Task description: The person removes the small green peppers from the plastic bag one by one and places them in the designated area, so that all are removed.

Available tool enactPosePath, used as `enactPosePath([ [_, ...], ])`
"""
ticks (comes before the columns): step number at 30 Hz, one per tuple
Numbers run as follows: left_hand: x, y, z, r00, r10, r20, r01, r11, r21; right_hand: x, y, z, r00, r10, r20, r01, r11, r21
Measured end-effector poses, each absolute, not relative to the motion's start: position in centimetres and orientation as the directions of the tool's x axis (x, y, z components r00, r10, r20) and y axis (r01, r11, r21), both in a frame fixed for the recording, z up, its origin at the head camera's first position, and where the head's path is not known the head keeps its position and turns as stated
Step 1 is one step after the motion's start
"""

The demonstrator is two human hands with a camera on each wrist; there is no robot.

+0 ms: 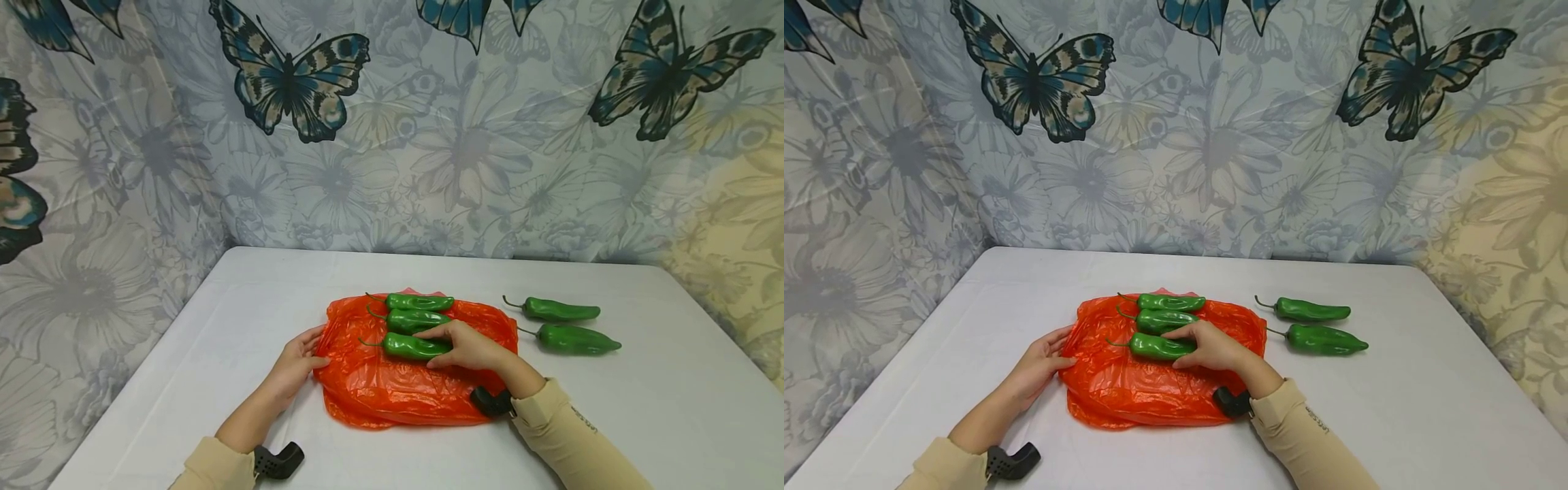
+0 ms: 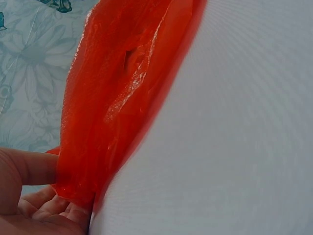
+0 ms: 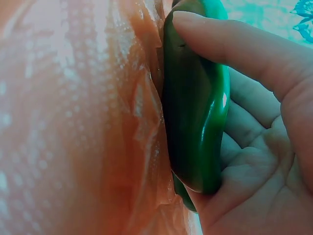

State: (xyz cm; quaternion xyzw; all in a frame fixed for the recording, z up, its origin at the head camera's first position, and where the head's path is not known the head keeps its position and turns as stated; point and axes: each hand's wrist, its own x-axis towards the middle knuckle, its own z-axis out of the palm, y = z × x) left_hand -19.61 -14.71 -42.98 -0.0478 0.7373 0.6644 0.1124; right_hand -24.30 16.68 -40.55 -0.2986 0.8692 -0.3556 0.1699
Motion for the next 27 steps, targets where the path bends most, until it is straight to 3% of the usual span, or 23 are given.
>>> enactPosePath([
  [18,-19.58,-14.69,-43.06,-0.972,0.075,-0.222,-0.213,0.109,0.971,-24.08,16.55,-40.41,-0.757,-0.652,-0.046,-0.452,0.574,-0.683],
  [27,-19.58,-14.64,-43.04,-0.972,0.071,-0.222,-0.213,0.112,0.971,-23.92,16.33,-40.04,-0.790,-0.611,-0.042,-0.417,0.587,-0.694],
])
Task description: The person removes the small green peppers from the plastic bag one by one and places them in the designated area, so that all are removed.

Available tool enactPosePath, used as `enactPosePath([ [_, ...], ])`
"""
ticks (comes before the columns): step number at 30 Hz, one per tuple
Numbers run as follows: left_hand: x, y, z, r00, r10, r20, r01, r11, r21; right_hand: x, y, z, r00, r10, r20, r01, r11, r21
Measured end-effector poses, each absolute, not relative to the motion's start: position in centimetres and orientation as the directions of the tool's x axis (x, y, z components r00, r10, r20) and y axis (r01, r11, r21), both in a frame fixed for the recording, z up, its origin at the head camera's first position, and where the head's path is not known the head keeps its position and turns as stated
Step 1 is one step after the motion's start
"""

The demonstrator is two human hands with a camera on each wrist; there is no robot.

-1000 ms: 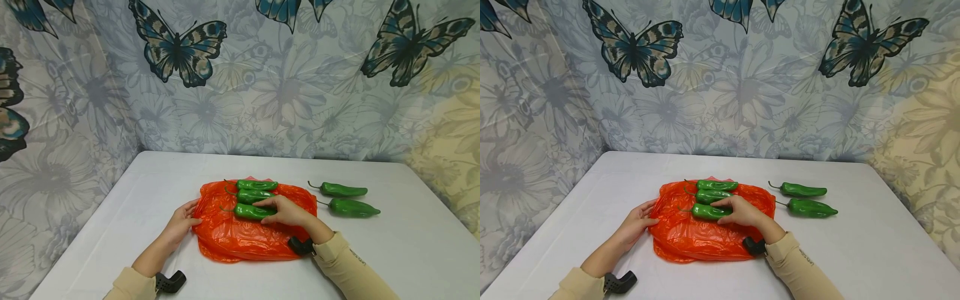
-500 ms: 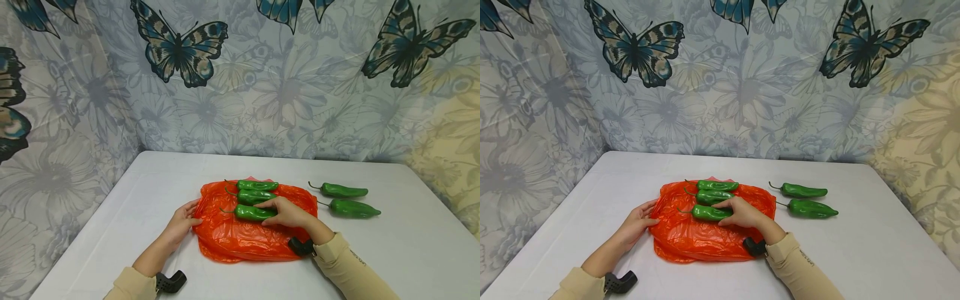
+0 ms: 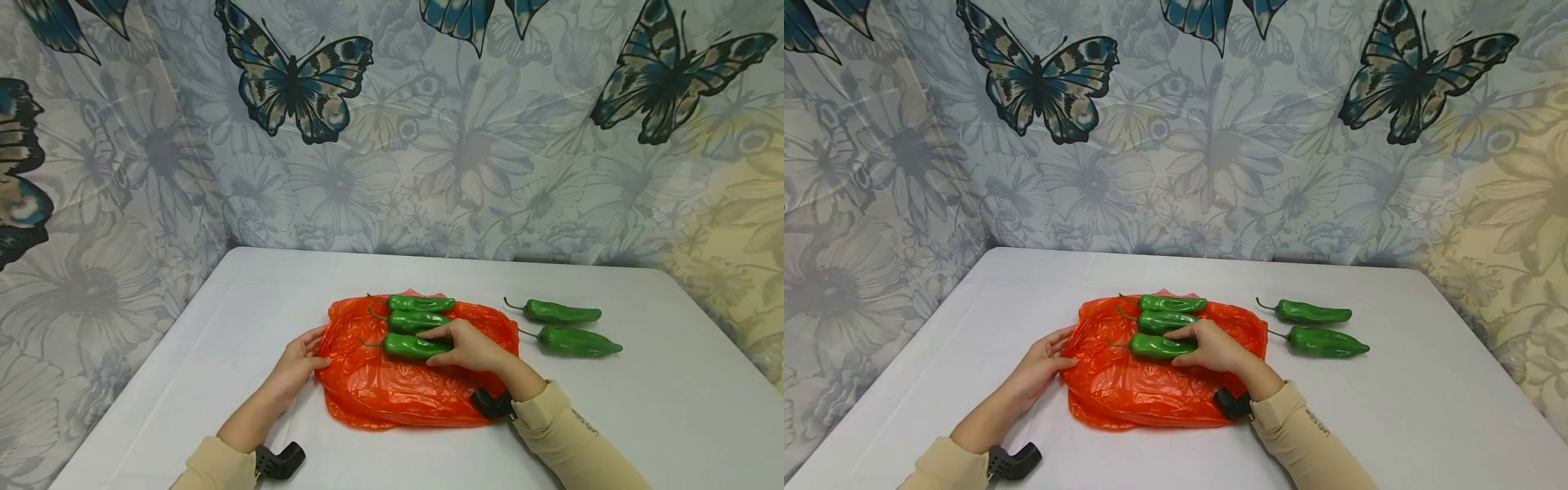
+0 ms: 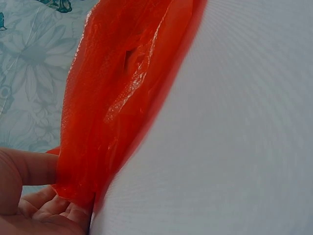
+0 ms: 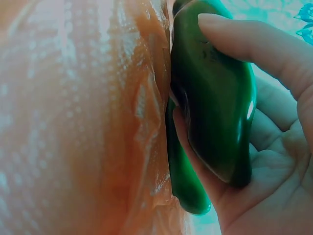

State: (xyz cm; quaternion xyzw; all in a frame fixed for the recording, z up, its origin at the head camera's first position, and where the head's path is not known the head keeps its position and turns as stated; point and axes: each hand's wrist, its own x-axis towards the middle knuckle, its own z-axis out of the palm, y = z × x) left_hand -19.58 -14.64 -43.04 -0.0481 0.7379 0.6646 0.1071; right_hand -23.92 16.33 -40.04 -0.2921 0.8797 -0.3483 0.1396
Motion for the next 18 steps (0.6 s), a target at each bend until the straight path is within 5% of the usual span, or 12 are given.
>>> enactPosePath([
  [18,-19.63,-14.57,-43.10,-0.973,0.067,-0.219,-0.211,0.109,0.971,-23.70,16.18,-39.63,-0.781,-0.625,0.002,-0.432,0.538,-0.724],
])
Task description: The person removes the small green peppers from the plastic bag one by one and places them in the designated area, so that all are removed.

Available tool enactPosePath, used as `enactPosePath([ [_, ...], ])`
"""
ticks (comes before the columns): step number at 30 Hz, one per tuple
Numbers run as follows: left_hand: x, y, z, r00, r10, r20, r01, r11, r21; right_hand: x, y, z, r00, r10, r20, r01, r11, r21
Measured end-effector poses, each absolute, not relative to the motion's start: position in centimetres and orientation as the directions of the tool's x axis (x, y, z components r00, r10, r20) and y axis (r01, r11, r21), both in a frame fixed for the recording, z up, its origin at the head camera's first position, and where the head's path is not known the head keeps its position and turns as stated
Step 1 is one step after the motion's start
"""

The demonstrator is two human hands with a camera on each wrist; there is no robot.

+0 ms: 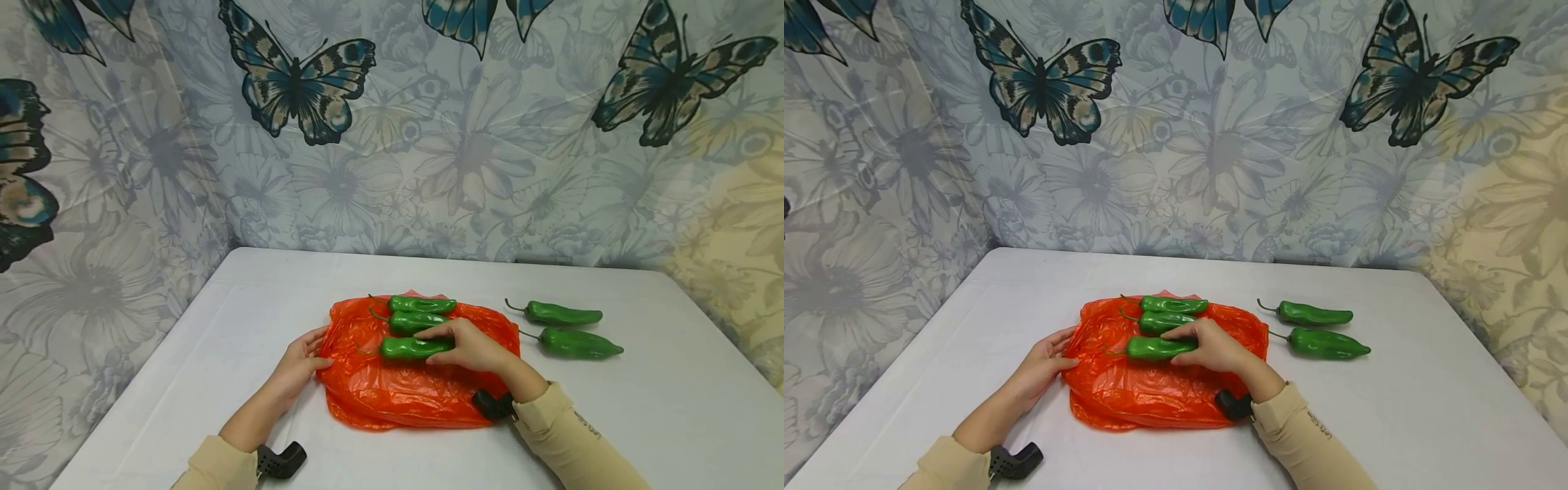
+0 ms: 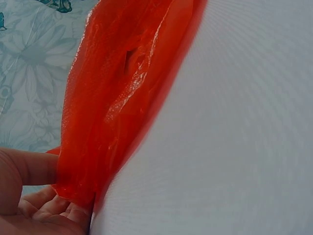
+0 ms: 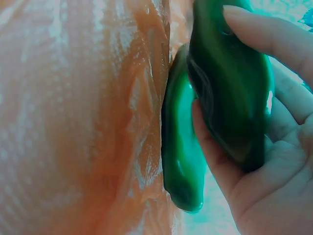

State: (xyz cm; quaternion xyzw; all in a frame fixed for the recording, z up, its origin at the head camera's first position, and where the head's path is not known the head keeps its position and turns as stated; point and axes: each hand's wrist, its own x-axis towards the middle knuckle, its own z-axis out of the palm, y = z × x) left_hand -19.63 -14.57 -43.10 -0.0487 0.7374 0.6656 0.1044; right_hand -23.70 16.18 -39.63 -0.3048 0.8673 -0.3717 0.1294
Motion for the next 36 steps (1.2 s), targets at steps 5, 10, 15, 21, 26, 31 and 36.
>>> enactPosePath([
  [5,-19.5,-14.7,-43.0,-0.974,0.074,-0.213,-0.205,0.106,0.973,-23.7,16.2,-39.4,-0.779,-0.627,0.022,-0.448,0.532,-0.719],
  [10,-19.6,-14.7,-43.0,-0.974,0.070,-0.218,-0.210,0.101,0.972,-23.8,16.4,-39.2,-0.783,-0.621,0.046,-0.450,0.513,-0.731],
  [15,-19.8,-14.5,-43.1,-0.975,0.067,-0.213,-0.205,0.101,0.973,-23.8,16.9,-38.8,-0.798,-0.596,0.095,-0.441,0.469,-0.765],
  [21,-19.8,-14.4,-43.1,-0.973,0.073,-0.219,-0.211,0.106,0.972,-23.6,17.1,-38.0,-0.821,-0.554,0.139,-0.439,0.457,-0.773],
  [26,-19.7,-14.5,-43.1,-0.974,0.073,-0.214,-0.206,0.102,0.973,-23.3,17.1,-37.4,-0.819,-0.549,0.167,-0.448,0.431,-0.783],
  [31,-19.6,-14.6,-43.1,-0.974,0.072,-0.213,-0.206,0.096,0.974,-23.1,17.4,-36.9,-0.822,-0.549,0.154,-0.414,0.390,-0.823],
  [36,-19.6,-14.7,-43.2,-0.975,0.068,-0.213,-0.206,0.095,0.974,-22.9,17.6,-36.3,-0.829,-0.539,0.149,-0.385,0.356,-0.852],
])
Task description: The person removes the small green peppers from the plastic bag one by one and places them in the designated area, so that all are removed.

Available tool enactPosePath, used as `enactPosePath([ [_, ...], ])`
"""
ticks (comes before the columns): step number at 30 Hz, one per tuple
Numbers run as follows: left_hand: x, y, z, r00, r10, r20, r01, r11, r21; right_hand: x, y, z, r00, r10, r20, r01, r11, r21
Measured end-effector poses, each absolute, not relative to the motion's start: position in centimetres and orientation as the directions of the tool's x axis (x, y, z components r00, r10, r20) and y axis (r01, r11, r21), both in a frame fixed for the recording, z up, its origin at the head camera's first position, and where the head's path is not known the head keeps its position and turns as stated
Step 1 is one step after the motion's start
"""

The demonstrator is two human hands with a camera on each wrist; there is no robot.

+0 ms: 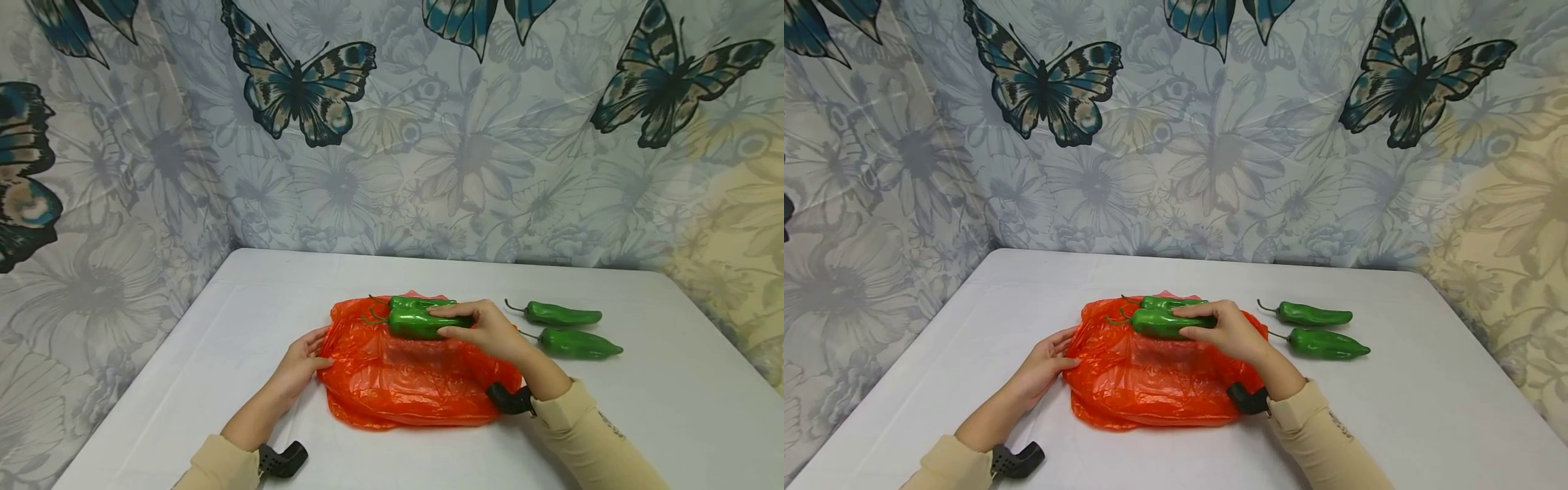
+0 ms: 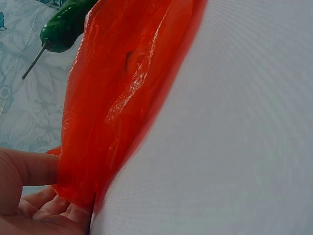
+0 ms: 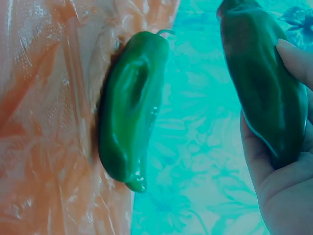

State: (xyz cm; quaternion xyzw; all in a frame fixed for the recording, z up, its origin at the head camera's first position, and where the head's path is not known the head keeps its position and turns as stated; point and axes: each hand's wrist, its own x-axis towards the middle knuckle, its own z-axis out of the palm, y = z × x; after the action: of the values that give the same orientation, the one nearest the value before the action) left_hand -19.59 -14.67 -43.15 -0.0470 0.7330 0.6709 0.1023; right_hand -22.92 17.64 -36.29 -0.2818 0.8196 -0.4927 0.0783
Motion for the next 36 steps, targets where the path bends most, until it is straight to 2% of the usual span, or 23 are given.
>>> enactPosePath([
  [15,-19.5,-14.7,-43.1,-0.974,0.070,-0.216,-0.207,0.108,0.972,-22.3,19.2,-35.5,-0.807,-0.544,0.231,-0.444,0.300,-0.844],
  [36,-19.5,-14.7,-43.0,-0.974,0.077,-0.213,-0.204,0.117,0.972,-21.3,22.9,-34.8,-0.824,-0.500,0.268,-0.479,0.361,-0.800],
])
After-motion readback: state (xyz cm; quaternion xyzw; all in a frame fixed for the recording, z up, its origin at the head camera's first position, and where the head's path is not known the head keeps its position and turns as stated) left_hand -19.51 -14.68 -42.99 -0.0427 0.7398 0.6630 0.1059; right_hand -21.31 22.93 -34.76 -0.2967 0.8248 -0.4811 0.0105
